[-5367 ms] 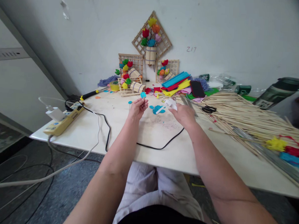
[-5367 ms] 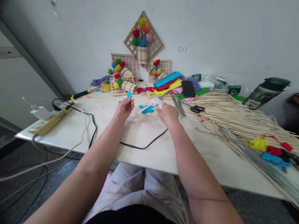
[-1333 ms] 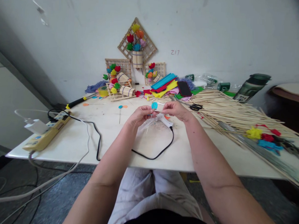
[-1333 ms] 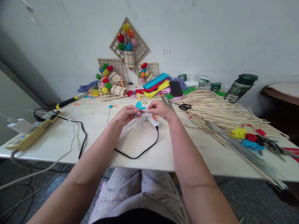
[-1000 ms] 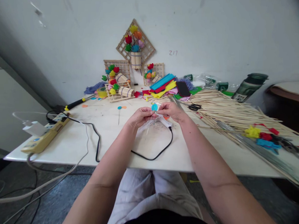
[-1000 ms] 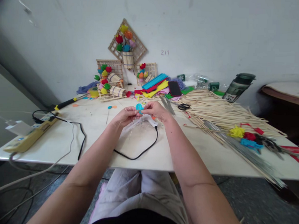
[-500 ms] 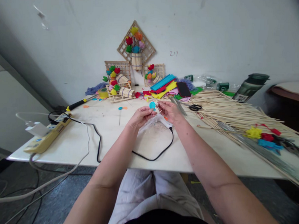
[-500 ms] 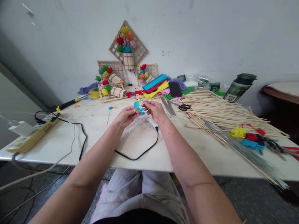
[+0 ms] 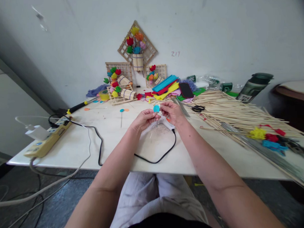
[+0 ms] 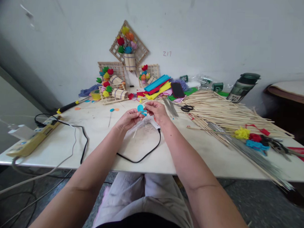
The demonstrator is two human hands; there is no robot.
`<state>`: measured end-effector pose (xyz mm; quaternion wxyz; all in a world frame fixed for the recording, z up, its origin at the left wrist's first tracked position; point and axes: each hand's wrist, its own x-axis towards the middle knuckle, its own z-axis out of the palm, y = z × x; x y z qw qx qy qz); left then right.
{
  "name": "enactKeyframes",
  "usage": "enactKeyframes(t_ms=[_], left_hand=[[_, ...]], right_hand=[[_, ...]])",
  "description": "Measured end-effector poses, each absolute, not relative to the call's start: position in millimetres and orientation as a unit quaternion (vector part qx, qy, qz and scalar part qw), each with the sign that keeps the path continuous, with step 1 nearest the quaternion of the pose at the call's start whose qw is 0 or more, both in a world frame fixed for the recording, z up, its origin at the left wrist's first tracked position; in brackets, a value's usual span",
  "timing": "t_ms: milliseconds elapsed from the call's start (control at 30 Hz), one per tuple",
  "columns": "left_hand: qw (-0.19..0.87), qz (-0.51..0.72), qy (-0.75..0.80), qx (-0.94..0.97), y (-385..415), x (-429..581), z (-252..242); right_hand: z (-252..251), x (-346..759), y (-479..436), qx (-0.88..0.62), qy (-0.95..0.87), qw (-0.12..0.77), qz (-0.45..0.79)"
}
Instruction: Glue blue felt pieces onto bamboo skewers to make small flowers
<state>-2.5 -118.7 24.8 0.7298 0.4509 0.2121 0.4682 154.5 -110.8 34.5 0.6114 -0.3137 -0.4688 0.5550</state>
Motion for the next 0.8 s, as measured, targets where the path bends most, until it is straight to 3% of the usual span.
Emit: enactKeyframes(t_ms=[533,800], left_hand=[[0.726,0.475,0.213,0.449,-118.9,0.1,24.8],[0.67,0.559,0.23,0.431,-112.8,-6.5,27.1]], right_hand=[[32.7,145.1,-108.5,-0.326,-0.515,0.633,0.478],[33.4,147.4,-116.0,-0.356,-0.523,0.599,0.491]])
